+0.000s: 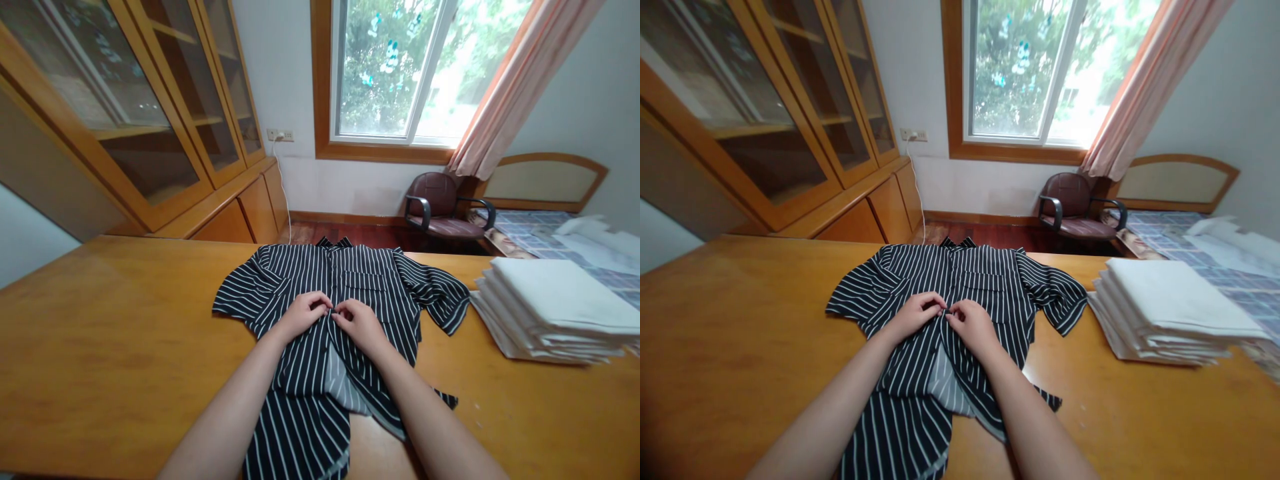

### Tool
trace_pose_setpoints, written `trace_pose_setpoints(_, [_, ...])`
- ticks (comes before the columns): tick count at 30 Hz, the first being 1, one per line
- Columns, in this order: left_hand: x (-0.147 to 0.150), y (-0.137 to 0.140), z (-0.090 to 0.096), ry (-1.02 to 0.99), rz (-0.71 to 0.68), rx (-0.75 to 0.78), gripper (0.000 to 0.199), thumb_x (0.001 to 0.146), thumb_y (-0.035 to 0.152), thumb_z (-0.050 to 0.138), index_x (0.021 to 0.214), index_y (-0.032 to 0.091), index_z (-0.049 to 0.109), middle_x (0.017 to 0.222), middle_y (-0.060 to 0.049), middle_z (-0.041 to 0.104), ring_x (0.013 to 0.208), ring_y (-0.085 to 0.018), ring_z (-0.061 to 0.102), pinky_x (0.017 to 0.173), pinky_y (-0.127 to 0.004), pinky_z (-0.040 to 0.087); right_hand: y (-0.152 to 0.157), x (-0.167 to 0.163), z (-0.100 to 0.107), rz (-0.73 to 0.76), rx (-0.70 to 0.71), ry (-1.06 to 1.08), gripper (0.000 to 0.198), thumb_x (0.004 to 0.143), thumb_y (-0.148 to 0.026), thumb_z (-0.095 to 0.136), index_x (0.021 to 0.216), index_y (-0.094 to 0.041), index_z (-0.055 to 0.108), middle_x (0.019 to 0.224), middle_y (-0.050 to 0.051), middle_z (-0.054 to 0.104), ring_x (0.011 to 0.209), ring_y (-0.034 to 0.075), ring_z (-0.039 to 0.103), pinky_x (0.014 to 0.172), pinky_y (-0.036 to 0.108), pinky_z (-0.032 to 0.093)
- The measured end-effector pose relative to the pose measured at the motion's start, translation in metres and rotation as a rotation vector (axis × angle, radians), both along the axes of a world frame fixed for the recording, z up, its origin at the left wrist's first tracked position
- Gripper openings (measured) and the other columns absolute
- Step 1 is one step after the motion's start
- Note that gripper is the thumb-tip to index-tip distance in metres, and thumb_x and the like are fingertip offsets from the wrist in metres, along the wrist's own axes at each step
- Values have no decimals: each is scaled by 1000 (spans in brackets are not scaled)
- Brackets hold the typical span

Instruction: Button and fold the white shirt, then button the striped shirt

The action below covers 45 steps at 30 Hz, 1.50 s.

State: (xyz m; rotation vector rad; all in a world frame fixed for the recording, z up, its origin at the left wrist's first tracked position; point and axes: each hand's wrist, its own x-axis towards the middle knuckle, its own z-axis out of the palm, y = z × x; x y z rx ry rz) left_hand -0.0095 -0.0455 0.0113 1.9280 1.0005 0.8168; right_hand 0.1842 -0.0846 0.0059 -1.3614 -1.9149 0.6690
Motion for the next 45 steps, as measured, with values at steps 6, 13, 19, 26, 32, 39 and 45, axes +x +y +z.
trace_pose_setpoints(6, [0,-1,3,18,2,-2,17,85,19,54,89,19,70,89,-2,70,88,-18,65,83,-30,50,-1,0,2,2,6,14,3,86,-20,67,87,-21,69,77,0,65,75,17,60,72,28,46])
trace_pose_setpoints(13, [0,-2,4,25,9,10,15,86,19,55,88,19,70,88,-1,71,86,-17,65,83,-29,50,-1,0,2,2,-4,11,4,87,-22,65,88,-20,70,78,1,66,75,17,59,72,28,46])
trace_pose_setpoints(19, [0,-1,3,22,2,10,16,86,19,54,89,19,70,88,-1,70,86,-17,65,82,-29,49,-1,0,2,-3,0,8,4,88,-23,66,86,-20,69,77,0,65,75,17,59,71,28,45])
trace_pose_setpoints(26, [0,-1,2,24,3,2,17,86,19,54,90,19,70,88,-1,70,85,-17,65,82,-29,50,-1,-1,2,-1,-1,9,4,87,-23,66,87,-20,69,77,0,65,75,16,60,70,27,45])
trace_pose_setpoints(32, [0,-1,3,24,3,5,16,86,19,54,88,19,70,87,-1,70,83,-17,65,82,-29,51,-1,-1,3,-4,-6,-2,3,87,-22,66,86,-20,69,77,0,65,75,17,59,70,28,45])
trace_pose_setpoints(39, [0,-2,5,27,8,7,16,86,21,54,88,19,70,88,-2,70,85,-17,66,83,-30,51,-1,0,3,-5,-2,16,3,87,-21,67,86,-21,70,78,1,66,75,17,61,71,28,46])
trace_pose_setpoints(45, [-1,-2,3,-29,13,-57,18,88,22,53,99,18,67,87,-2,70,80,-16,68,79,-30,53,-3,3,4,8,-23,95,7,88,-21,63,90,-21,70,84,1,69,78,17,63,75,29,48])
